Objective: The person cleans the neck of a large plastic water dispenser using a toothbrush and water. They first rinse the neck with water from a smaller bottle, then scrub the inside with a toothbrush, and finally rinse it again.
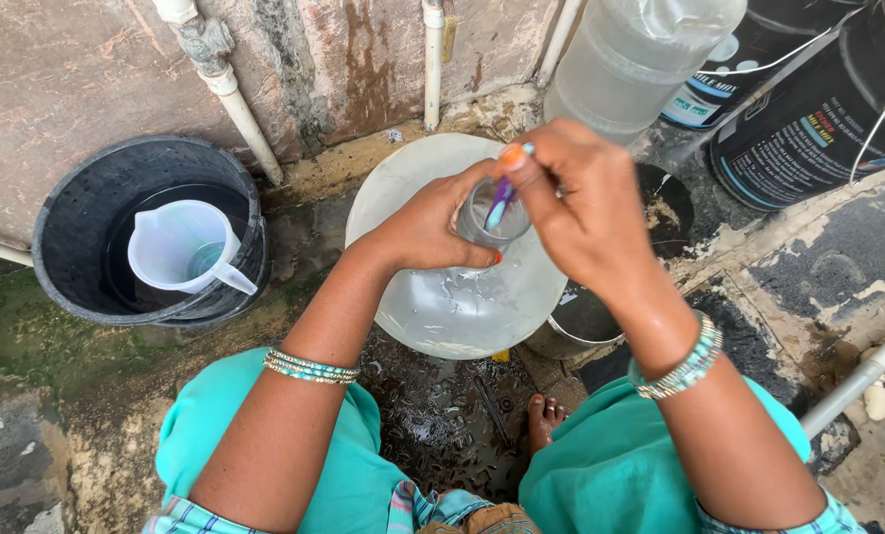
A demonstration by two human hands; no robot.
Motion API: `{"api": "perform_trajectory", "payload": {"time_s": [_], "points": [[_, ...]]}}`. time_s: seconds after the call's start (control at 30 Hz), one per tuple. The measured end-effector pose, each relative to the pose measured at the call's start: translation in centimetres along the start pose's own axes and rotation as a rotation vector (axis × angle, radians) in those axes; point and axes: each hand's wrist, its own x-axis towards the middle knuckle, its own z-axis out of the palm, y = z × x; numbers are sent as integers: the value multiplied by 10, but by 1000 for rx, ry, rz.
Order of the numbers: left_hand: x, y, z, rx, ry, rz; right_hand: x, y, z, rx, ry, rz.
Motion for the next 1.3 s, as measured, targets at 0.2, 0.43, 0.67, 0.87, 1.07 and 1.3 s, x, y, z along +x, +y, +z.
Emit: {"api": "perform_trajectory", "payload": {"time_s": [0.2, 0.43, 0.67, 0.87, 1.07, 1.3], "points": [[6, -8, 2, -12, 9, 0, -1, -25, -35, 207, 110, 117], [9, -9, 1, -37, 12, -6, -14, -57, -54, -149, 151, 27], [12, -8, 10, -20, 13, 5, 3, -41, -37, 60, 173, -14], [12, -9, 14, -20, 15, 22, -9, -50, -49, -164, 251, -49], [13, -7, 16, -27, -7, 8, -1, -15, -14, -143, 227, -12], [11, -5, 10, -13, 19, 21, -19, -32, -55, -149, 249, -119]]}}
